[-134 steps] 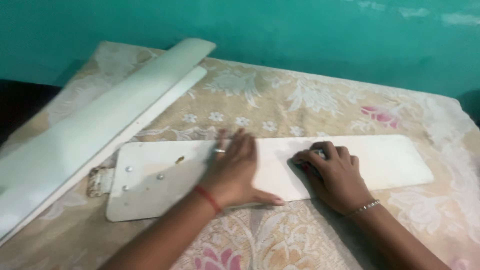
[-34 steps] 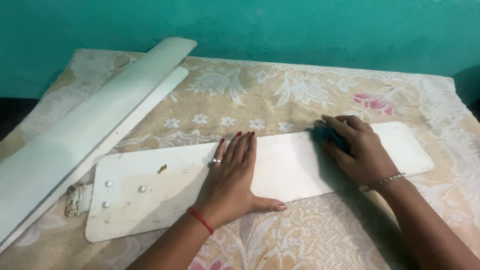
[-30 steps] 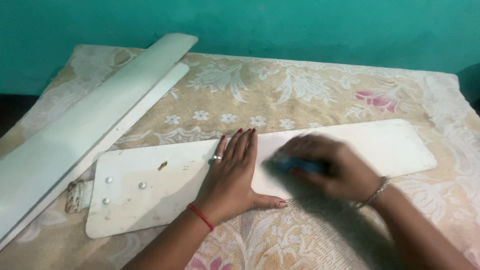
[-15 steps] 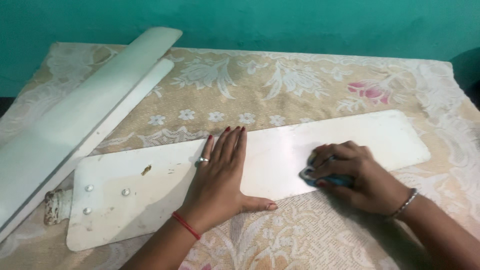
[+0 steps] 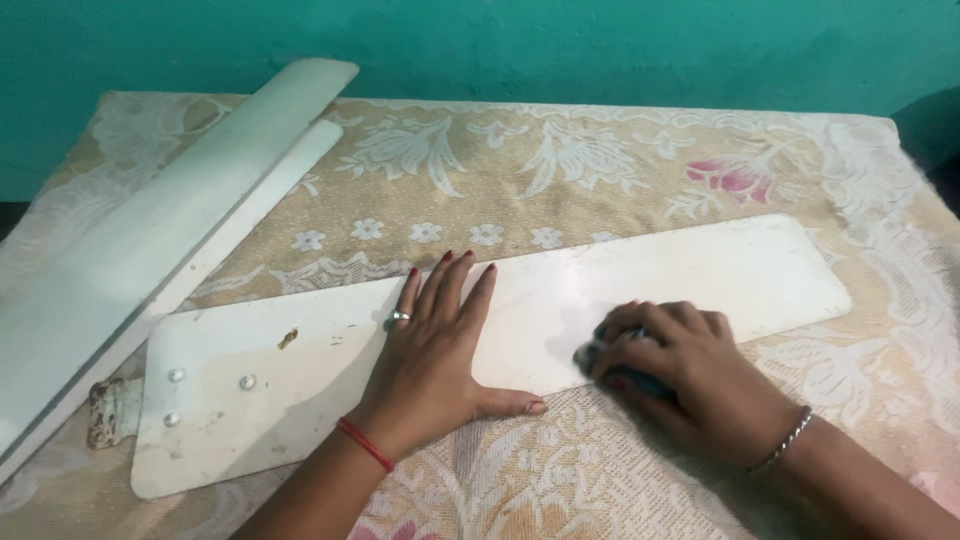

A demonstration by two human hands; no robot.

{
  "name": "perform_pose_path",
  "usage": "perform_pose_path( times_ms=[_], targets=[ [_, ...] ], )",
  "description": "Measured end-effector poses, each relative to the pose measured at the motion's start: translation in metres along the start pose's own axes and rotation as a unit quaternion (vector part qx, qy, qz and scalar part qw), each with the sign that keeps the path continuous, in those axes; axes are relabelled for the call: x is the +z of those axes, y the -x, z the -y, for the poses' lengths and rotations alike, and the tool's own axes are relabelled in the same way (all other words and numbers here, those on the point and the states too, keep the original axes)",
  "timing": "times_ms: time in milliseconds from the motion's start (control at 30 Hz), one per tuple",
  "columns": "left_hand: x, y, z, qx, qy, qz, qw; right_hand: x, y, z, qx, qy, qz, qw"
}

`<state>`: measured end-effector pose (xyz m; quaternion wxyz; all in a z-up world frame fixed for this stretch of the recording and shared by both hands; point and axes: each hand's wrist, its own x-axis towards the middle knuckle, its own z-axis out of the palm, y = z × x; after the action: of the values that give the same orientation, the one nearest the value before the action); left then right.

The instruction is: The person scrubs a white ceiling fan blade with a small abrasive sponge on a patterned cloth-covered surface. They hold the blade steady with one hand while scrubbing the surface and edges, then flip the blade to clean the other side.

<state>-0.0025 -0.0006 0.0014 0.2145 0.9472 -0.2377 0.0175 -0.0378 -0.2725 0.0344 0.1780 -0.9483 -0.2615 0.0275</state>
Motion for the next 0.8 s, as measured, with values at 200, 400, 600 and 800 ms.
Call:
perform_pose_path(
  times_ms=[200, 400, 600, 800],
  targets=[
    [-0.001, 0.006, 0.007, 0.076, -0.021, -0.021, 0.997, -0.007, -0.018, -0.029, 0.099, 0.112, 0.006, 0.989],
    [-0.016, 0.002, 0.009, 0.052, -0.006, 0.026, 0.998, -0.021, -0.026, -0.085, 0.239, 0.173, -0.026, 0.955],
    [-0.028, -0.001, 0.005, 0.071, -0.060, 0.001, 0.996, -0.020, -0.011, -0.076, 0.126, 0.162, -0.200, 0.958],
    [-0.067, 0.004, 0.013, 0.051, -0.055, 0.030, 0.997, -0.033, -0.020, -0.055, 0.099, 0.082, -0.195, 0.972]
  ],
)
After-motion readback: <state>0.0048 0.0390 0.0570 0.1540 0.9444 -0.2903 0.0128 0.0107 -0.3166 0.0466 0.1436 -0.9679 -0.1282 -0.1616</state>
